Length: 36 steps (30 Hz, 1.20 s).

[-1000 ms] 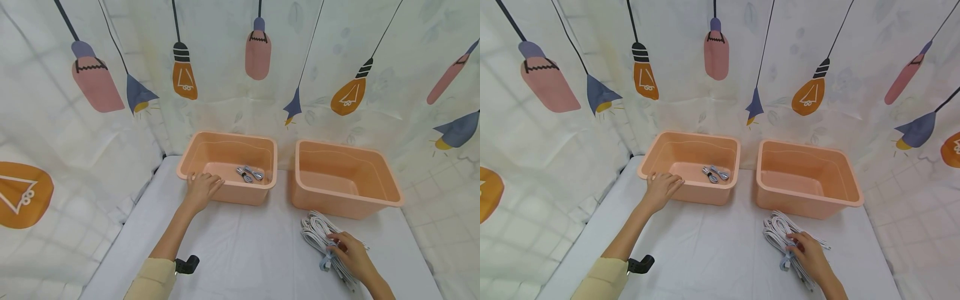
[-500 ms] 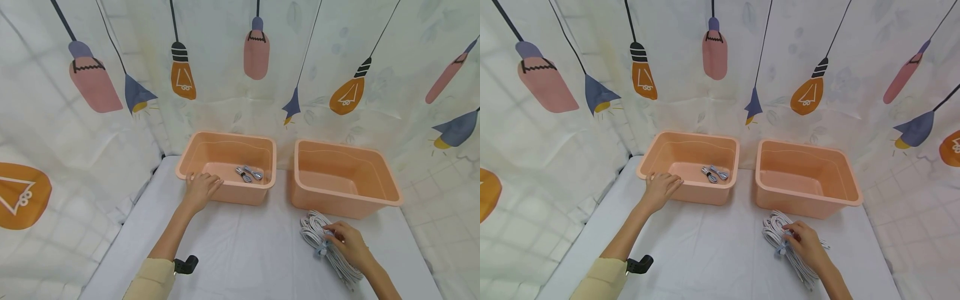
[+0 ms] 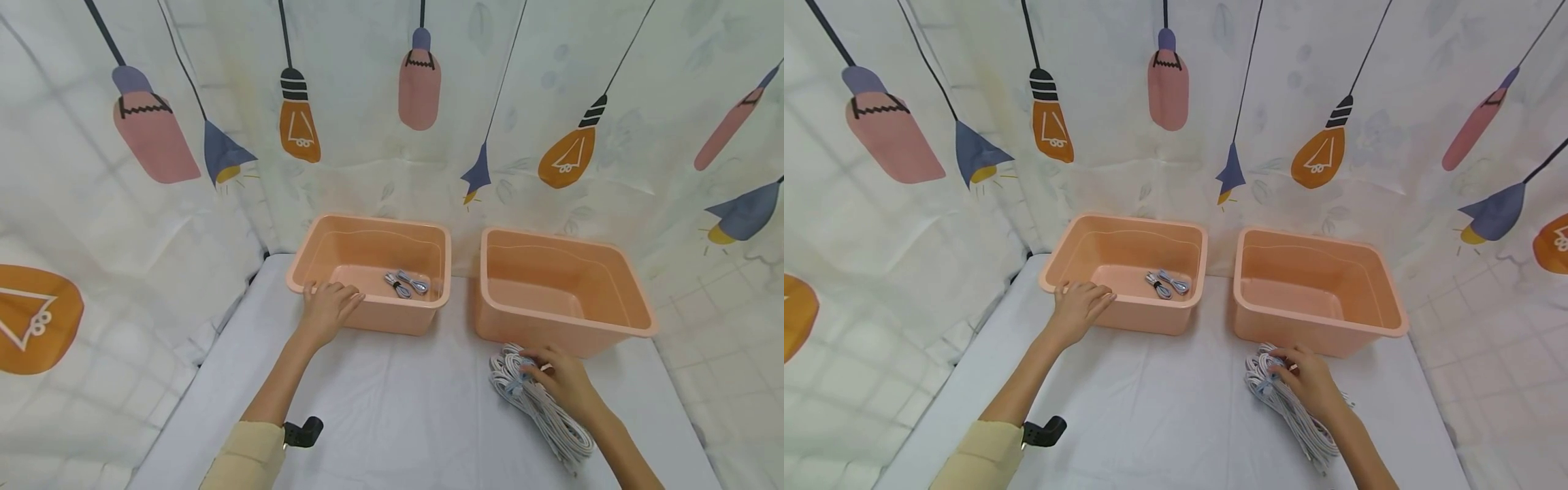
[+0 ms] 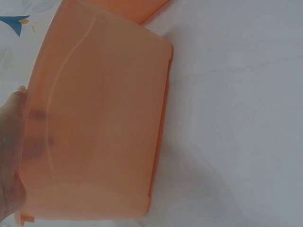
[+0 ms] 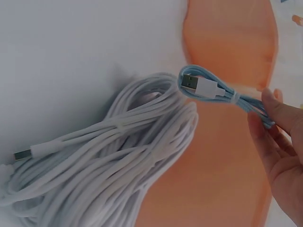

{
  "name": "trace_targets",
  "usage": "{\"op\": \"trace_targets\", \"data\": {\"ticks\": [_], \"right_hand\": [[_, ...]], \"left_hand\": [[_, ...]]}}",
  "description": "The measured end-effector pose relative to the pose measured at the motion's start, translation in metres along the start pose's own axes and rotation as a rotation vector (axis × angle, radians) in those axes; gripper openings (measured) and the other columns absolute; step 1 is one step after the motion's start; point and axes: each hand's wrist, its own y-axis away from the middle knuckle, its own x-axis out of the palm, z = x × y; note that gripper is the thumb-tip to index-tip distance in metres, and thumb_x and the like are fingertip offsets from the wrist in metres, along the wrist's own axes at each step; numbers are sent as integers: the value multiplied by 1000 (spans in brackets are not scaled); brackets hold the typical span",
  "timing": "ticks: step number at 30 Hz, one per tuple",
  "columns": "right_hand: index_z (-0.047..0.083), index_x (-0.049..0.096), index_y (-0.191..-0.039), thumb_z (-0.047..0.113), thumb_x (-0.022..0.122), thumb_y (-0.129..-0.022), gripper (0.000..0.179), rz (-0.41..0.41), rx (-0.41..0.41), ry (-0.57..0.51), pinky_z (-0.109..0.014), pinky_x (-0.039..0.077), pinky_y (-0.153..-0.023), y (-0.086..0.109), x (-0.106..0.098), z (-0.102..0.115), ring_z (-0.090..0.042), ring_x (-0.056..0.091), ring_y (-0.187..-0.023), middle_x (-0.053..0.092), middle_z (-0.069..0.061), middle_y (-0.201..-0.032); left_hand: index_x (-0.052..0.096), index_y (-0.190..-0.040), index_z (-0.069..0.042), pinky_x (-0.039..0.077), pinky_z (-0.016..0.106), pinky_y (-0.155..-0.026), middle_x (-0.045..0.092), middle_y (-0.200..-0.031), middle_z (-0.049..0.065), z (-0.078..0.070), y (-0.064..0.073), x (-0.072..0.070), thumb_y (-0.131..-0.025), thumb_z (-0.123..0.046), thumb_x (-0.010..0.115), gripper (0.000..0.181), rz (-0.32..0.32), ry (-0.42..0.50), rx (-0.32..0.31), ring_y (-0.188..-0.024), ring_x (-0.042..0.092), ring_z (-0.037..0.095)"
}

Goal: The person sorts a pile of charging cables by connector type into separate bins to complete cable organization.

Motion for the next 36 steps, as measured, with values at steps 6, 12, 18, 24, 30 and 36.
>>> {"op": "trace_targets", "data": {"ticks": [6, 12, 18, 24, 30, 36], "right_hand": [[-4, 76, -106, -6, 84, -81, 27, 2, -20, 26, -23, 59, -62, -14, -3, 8, -1, 64, -80, 66, -3, -95], [-1, 74, -105, -6, 85, -82, 26, 38, -16, 48, -24, 61, -66, -27, -6, 17, -13, 67, -83, 66, -1, -96], [-1, 73, -107, -10, 82, -84, 27, 52, -50, 38, -28, 63, -70, -41, -8, 27, -16, 67, -84, 63, -2, -97], [0, 73, -105, -12, 79, -86, 24, 39, -63, 39, -31, 64, -72, -57, -10, 36, -22, 69, -86, 63, -6, -101], [-4, 72, -104, -16, 78, -85, 23, 2, -87, 26, -34, 64, -72, -73, -11, 42, -30, 69, -86, 64, -9, -98], [-7, 71, -107, -11, 79, -87, 22, -1, -45, 51, -40, 64, -74, -86, -12, 47, -30, 69, -88, 66, -14, -101]], "left_hand": [[74, -121, -12, 19, 74, -116, 73, -118, 12, 0, 0, 0, -111, -40, 52, 38, 0, -2, 3, -121, 60, 40], [74, -121, -12, 19, 74, -117, 73, -117, 11, -1, 0, 0, -111, -40, 52, 38, 2, -6, 0, -121, 60, 40], [74, -122, -12, 19, 73, -117, 73, -119, 11, -1, 0, -2, -111, -42, 51, 40, 10, 10, -6, -123, 59, 40], [74, -124, -11, 18, 74, -117, 73, -120, 12, -1, 0, -2, -111, -41, 50, 40, 19, 7, -8, -123, 59, 40], [74, -123, -11, 18, 74, -117, 73, -121, 12, -1, 0, -2, -111, -41, 51, 40, 20, 11, -9, -124, 59, 41], [74, -123, -11, 18, 73, -117, 73, -121, 12, -1, 0, -2, -111, -41, 51, 40, 18, 6, -9, -124, 59, 41]]}}
